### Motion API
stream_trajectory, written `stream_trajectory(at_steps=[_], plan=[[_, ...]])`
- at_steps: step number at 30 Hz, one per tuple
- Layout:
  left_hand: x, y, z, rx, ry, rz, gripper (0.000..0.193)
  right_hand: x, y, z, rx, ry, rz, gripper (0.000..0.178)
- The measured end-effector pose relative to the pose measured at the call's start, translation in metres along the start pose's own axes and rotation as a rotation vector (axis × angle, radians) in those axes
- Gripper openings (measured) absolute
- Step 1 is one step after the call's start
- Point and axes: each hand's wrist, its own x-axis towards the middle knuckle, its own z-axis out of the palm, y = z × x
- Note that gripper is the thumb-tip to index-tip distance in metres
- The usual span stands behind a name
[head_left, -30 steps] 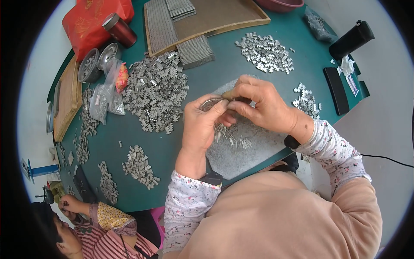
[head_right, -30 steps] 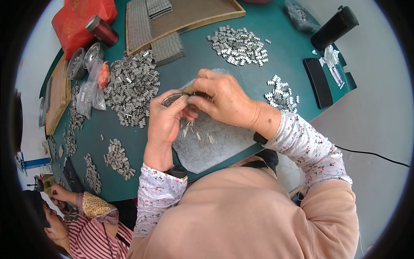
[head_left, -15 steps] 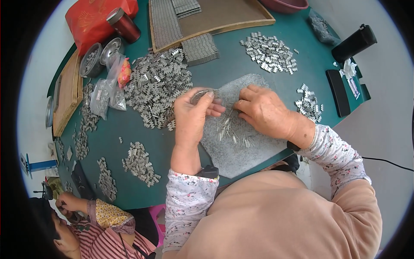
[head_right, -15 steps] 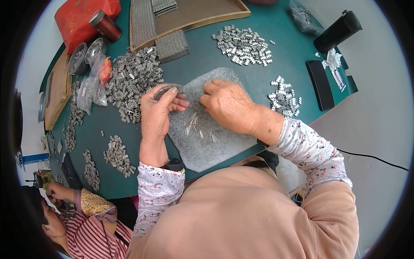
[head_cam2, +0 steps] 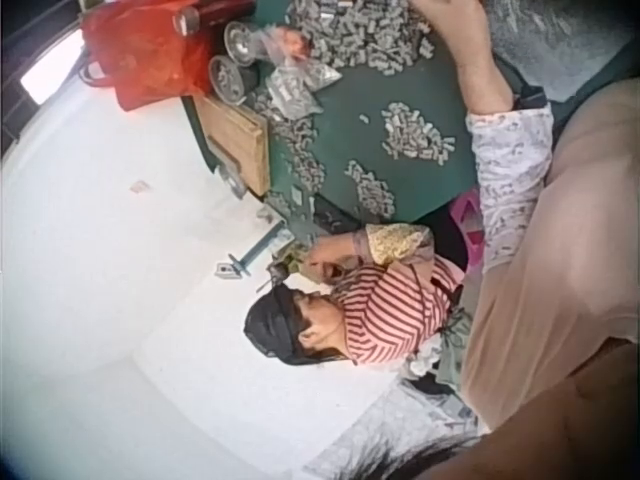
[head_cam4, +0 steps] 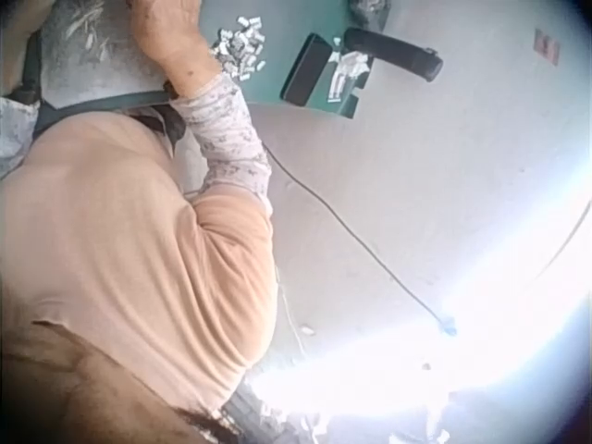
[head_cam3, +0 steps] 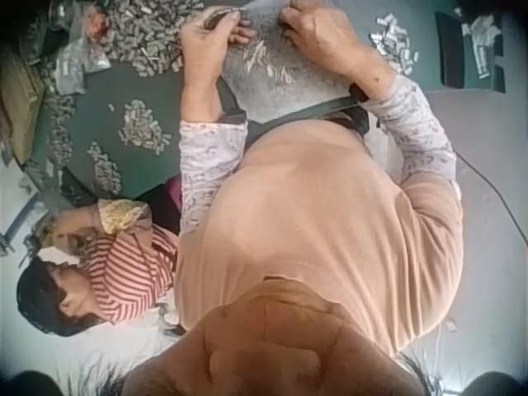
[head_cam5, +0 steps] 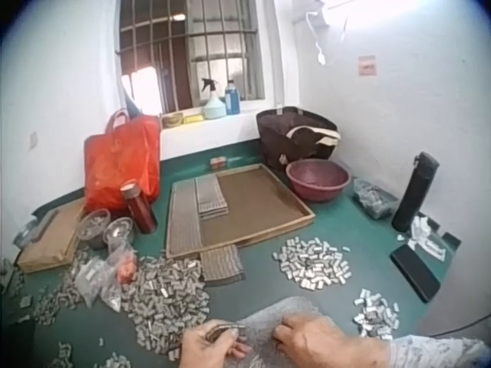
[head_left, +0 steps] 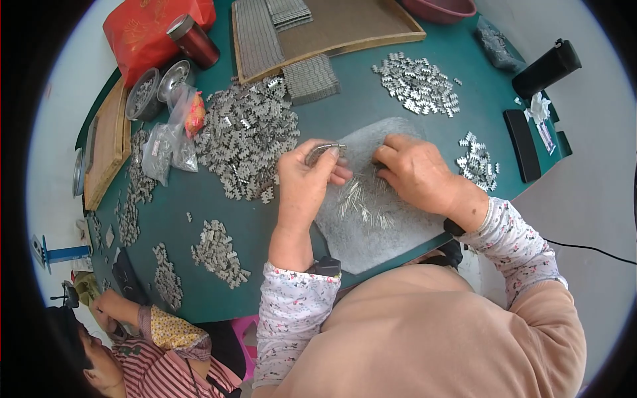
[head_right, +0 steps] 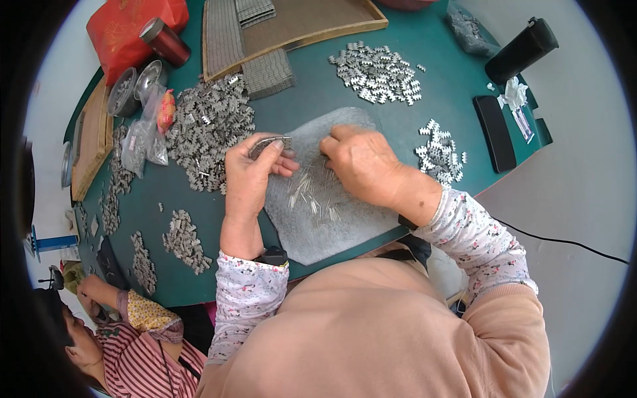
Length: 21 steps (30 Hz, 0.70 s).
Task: Assembling small metallic connector components by fitting them together at a workbench.
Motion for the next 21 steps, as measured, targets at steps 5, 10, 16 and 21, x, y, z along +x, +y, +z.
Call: stream_trajectory(at_steps=[5, 10, 16, 21], plan=[[0.000, -0.003, 0.000, 0.024, -0.010, -0.006, 0.017, -0.001, 0.008, -0.007, 0.061, 0.034, 0.046, 0.016], [0.003, -0.007, 0.001, 0.050, -0.024, -0.029, 0.017, 0.003, 0.003, -0.001, 0.072, 0.018, -0.049, 0.018], [0.003, -0.008, -0.001, 0.018, -0.024, -0.032, 0.016, 0.010, -0.005, 0.015, 0.027, 0.007, -0.104, 0.010], [0.003, -0.007, 0.001, 0.021, -0.025, -0.018, 0.016, 0.010, -0.001, 0.021, 0.076, 0.053, -0.126, 0.015]])
